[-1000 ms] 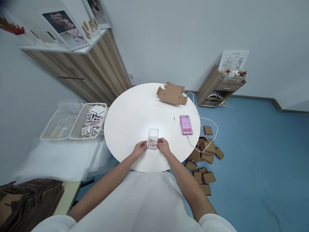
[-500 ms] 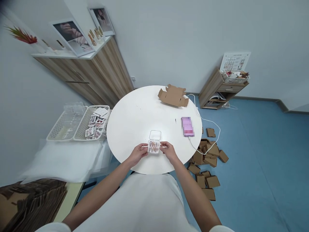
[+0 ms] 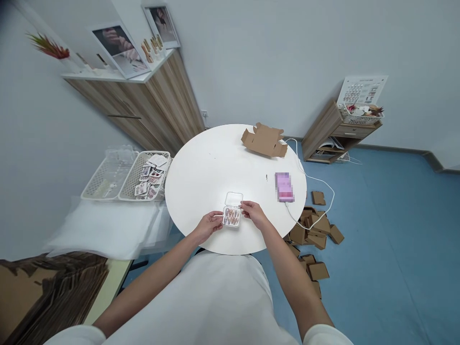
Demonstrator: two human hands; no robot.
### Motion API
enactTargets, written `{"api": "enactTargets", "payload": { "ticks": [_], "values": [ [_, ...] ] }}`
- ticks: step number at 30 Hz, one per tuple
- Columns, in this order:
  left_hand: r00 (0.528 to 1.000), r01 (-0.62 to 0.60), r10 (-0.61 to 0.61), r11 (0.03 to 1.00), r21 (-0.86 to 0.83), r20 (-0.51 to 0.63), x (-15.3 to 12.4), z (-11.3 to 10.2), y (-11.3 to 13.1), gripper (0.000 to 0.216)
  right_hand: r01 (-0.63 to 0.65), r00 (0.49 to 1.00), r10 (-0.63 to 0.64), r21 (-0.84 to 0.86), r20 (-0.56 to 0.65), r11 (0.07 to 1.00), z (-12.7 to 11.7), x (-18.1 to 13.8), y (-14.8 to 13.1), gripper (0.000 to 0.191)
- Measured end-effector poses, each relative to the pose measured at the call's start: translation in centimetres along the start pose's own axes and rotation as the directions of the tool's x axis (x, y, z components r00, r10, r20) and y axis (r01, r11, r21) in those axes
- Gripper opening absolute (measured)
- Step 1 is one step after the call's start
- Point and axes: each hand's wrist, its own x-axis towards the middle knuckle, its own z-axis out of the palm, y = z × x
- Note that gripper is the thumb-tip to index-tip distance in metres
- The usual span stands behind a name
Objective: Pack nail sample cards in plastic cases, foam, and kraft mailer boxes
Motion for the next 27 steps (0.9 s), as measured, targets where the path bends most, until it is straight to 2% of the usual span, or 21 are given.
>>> {"api": "enactTargets", "payload": {
  "ticks": [9, 20, 27],
  "values": [
    [1.000, 0.019, -0.019, 0.999, -0.030, 0.008, 0.4, 0.2, -0.5, 0.037, 0.057, 0.998, -0.057, 0.005, 0.027, 0.998, -0.3, 0.1, -0.3, 0.031],
    [0.998, 0.058, -0.060, 0.996, -0.073, -0.025, 0.2, 0.9, -0.7, 0.034, -0.001, 0.984, 0.004, -0.018, 0.178, 1.000, -0.9, -1.4, -0.9, 0.026],
    [0.997, 0.077, -0.080, 0.984, -0.161, -0.017, -0.2, 0.8, -0.7, 0.035, 0.064, 0.977, -0.067, 0.017, 0.203, 0.998, -0.7, -1.6, 0.0, 0.020]
  ]
}}
